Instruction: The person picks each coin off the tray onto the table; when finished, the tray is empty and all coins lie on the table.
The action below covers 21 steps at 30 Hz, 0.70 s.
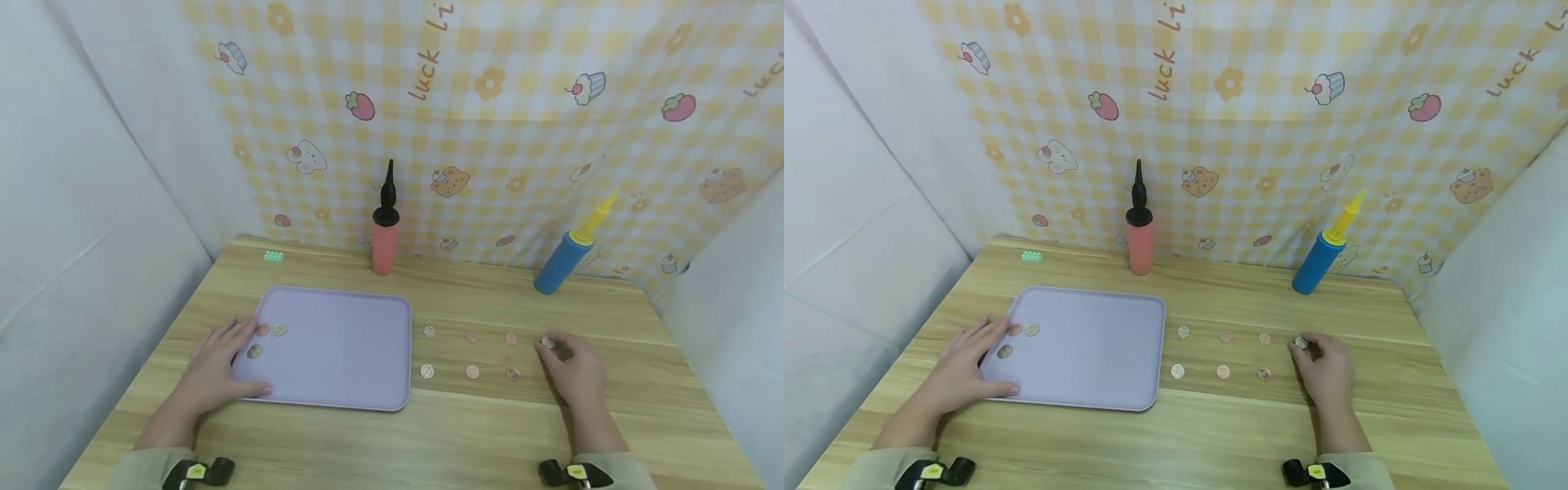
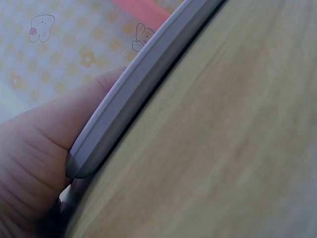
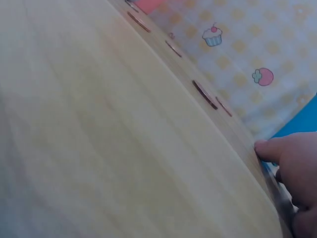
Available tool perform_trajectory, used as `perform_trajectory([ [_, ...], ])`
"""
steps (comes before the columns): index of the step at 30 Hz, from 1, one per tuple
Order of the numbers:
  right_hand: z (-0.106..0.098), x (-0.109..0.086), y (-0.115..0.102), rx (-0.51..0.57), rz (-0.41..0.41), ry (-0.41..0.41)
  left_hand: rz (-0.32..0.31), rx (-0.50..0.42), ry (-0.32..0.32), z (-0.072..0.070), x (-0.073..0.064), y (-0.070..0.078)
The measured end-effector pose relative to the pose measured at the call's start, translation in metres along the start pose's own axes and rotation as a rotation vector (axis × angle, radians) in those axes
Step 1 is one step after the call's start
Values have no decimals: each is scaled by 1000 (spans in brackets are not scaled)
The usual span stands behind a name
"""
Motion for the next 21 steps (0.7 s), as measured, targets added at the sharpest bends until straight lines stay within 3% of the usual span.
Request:
perform_trajectory([
  [4, -2, 1, 3, -44, -13, -11, 5, -1, -3, 1, 1, -1],
  [21, -1, -3, 0, -93, 67, -155, -10, -7, -8, 2, 0, -3],
])
Point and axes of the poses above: each hand's wrist, its own x-axis towards the middle knuckle, its own z-axis out of the palm, y = z × x, the point moved 8 cm from there along x, towards the middle knuckle, and after that the axes turned 9 degrees about -x, right-handed, at the moved point
